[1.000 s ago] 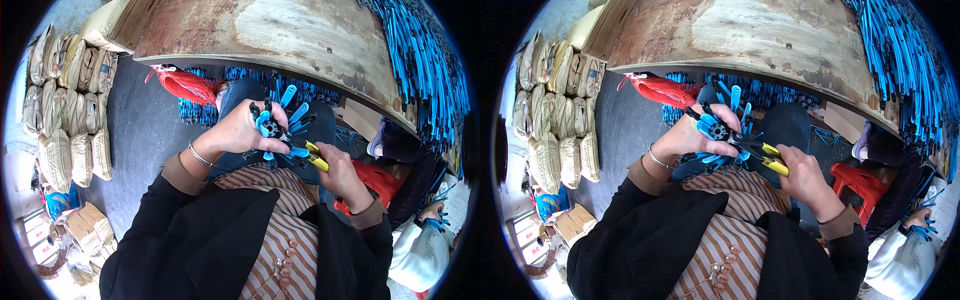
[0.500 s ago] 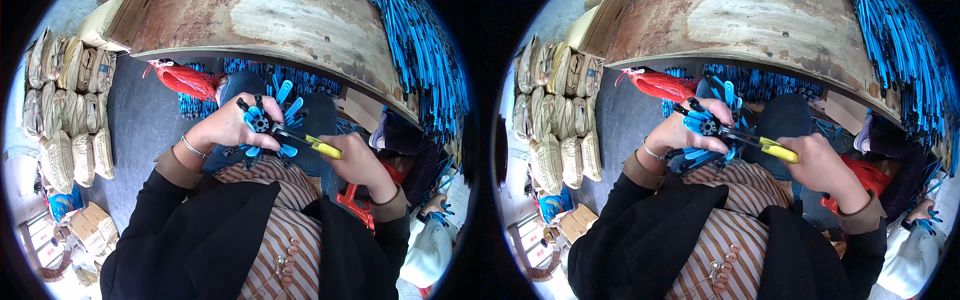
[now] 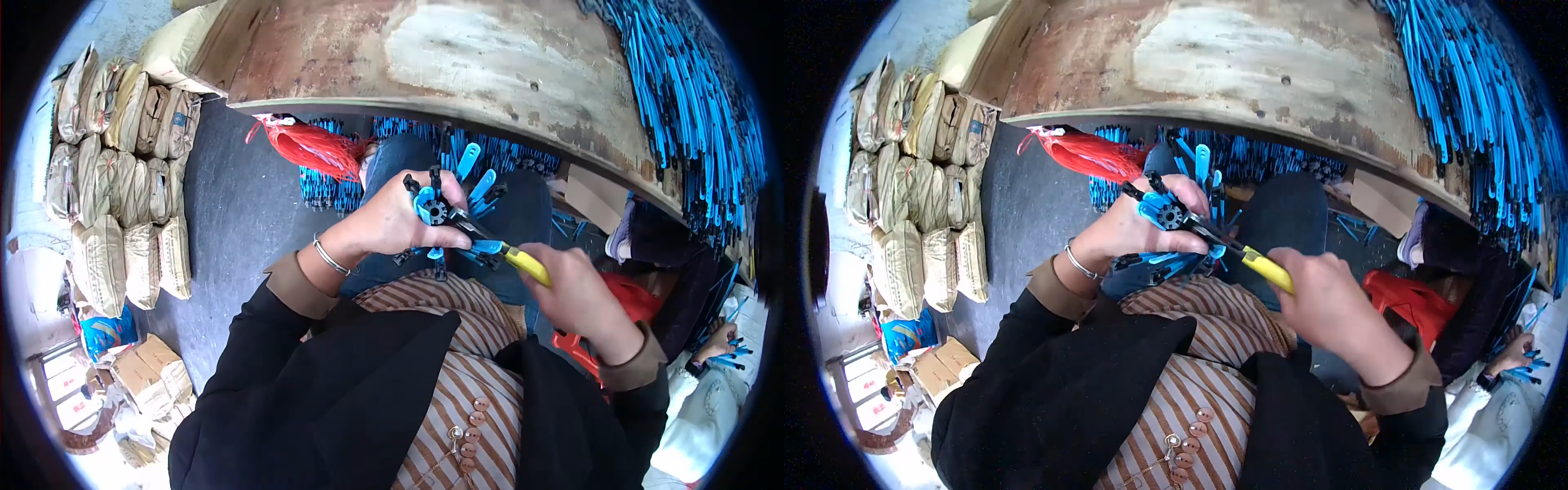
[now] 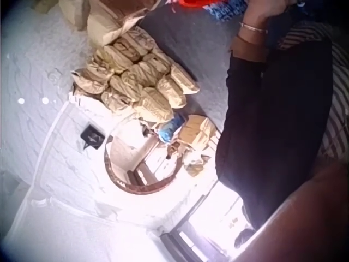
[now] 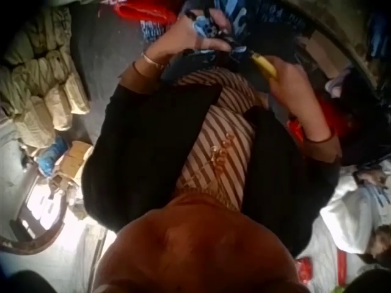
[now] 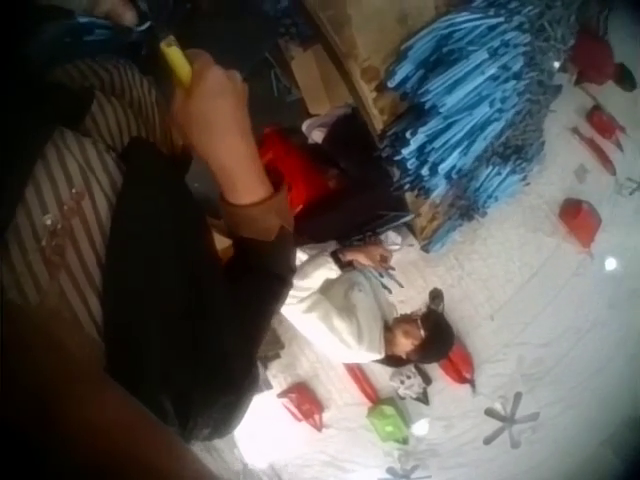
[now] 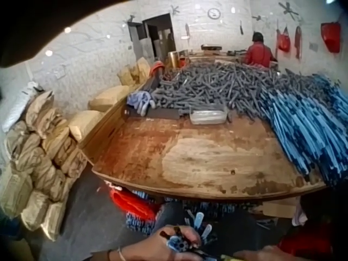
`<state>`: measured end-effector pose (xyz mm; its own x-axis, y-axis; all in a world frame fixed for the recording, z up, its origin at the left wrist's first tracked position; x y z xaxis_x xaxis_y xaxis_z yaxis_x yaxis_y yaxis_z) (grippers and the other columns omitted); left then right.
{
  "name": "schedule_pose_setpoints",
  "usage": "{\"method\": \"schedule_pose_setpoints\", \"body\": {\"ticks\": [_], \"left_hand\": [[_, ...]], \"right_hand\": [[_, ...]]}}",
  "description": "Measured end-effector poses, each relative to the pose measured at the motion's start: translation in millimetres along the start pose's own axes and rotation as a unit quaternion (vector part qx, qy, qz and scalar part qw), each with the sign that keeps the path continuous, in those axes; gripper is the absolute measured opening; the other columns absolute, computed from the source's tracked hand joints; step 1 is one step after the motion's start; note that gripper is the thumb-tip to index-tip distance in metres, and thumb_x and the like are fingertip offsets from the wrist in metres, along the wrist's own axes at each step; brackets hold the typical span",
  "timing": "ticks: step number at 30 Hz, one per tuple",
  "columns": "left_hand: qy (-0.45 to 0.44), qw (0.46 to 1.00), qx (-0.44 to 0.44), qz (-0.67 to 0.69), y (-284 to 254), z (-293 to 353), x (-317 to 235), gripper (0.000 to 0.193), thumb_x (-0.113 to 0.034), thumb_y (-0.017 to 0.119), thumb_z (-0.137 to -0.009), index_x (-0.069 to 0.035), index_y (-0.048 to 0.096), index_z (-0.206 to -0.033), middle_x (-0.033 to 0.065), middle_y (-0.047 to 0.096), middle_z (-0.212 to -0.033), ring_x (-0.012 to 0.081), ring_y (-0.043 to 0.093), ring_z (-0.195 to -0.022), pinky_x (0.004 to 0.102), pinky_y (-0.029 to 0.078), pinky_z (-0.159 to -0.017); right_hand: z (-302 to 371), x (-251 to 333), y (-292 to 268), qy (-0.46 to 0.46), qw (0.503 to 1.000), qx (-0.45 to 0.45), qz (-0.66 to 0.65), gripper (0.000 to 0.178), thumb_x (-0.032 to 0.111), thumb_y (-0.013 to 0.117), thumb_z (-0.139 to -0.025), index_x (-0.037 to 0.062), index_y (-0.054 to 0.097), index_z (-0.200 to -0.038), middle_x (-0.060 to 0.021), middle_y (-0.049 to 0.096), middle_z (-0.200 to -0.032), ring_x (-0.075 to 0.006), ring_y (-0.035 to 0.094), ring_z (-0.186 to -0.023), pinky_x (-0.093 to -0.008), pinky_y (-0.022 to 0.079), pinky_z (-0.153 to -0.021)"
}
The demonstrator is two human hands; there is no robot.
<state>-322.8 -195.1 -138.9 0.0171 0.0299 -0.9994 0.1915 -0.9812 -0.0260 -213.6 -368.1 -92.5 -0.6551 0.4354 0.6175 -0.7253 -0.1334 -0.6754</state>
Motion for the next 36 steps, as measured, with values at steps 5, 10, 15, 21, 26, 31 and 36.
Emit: {"method": "schedule_pose_setpoints", "body": {"ticks": [5,10,15,21,26,31,36], "left_hand": [[0.005,0.995,-0.102,0.013,-34,-13,-37,0.031,-0.01,0.081,-0.063,-0.001,0.058,-0.082,0.0036,0.062,-0.077,0.0104,0.056,-0.07,0.0252,0.046,-0.066],[-0.038,0.971,-0.234,-0.009,-122,-25,-104,0.029,-0.018,0.077,-0.069,0.001,0.06,-0.083,0.005,0.062,-0.074,0.011,0.057,-0.066,0.0257,0.048,-0.061],[-0.125,0.916,-0.374,-0.075,-255,-62,-144,0.037,-0.024,0.074,-0.073,0.004,0.059,-0.092,0.0121,0.062,-0.08,0.0197,0.061,-0.071,0.0328,0.052,-0.067],[0.124,0.645,-0.424,-0.623,-255,-91,-189,0.042,-0.027,0.067,-0.078,0.002,0.054,-0.106,0.0216,0.06,-0.099,0.0373,0.057,-0.094,0.0385,0.046,-0.084],[0.218,0.628,-0.148,-0.732,-182,-104,-159,0.033,-0.022,0.066,-0.071,-0.005,0.055,-0.097,0.0149,0.05,-0.111,0.0328,0.045,-0.112,0.0428,0.038,-0.093],[0.148,0.525,-0.005,-0.838,-197,-80,-108,0.036,-0.021,0.067,-0.065,-0.006,0.054,-0.095,0.0158,0.044,-0.122,0.0357,0.032,-0.124,0.0511,0.022,-0.105],[0.075,0.582,-0.06,-0.808,-243,-71,-107,0.042,-0.015,0.068,-0.064,-0.003,0.053,-0.102,0.0161,0.042,-0.123,0.0386,0.03,-0.124,0.0506,0.022,-0.104]], "right_hand": [[-1,10,-30,-0.08,0.975,-0.204,0.028,0.033,0.007,0.064,-0.077,-0.0043,0.055,-0.107,-0.0108,0.064,-0.076,-0.0156,0.061,-0.068,-0.0286,0.048,-0.064],[14,-18,-87,-0.047,0.927,-0.344,-0.142,0.036,0.006,0.07,-0.072,-0.0017,0.057,-0.104,-0.0109,0.064,-0.078,-0.0165,0.061,-0.068,-0.0285,0.048,-0.063],[-5,-28,-114,-0.03,0.916,-0.385,-0.109,0.038,0.008,0.07,-0.073,-0.0025,0.057,-0.107,-0.0059,0.063,-0.08,-0.0107,0.056,-0.07,-0.0254,0.046,-0.064],[-32,-28,-121,-0.03,0.918,-0.389,0.076,0.04,0.015,0.073,-0.069,0.0012,0.059,-0.103,-0.0148,0.065,-0.085,-0.025,0.063,-0.074,-0.0319,0.049,-0.065],[-62,-18,-124,-0.02,0.899,-0.408,0.159,0.044,0.031,0.075,-0.066,0.0066,0.059,-0.099,-0.0137,0.061,-0.079,-0.0324,0.061,-0.073,-0.0392,0.049,-0.063],[-81,-19,-121,0.008,0.883,-0.405,0.235,0.042,0.035,0.069,-0.071,0.0094,0.055,-0.101,-0.011,0.058,-0.076,-0.0292,0.06,-0.069,-0.0404,0.048,-0.058],[-76,-25,-129,-0.079,0.812,-0.51,0.272,0.034,0.033,0.068,-0.072,0.0092,0.057,-0.093,-0.0089,0.057,-0.074,-0.0279,0.059,-0.069,-0.04,0.046,-0.057]]}}
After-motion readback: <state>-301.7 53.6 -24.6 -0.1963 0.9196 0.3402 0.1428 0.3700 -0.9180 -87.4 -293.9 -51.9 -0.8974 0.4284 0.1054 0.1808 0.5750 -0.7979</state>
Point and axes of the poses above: each hand's wrist, its own z-axis away from the middle knuckle, its own y-axis out of the palm, x = y × z, the point moved 4 cm from there along -z, towards the middle knuckle
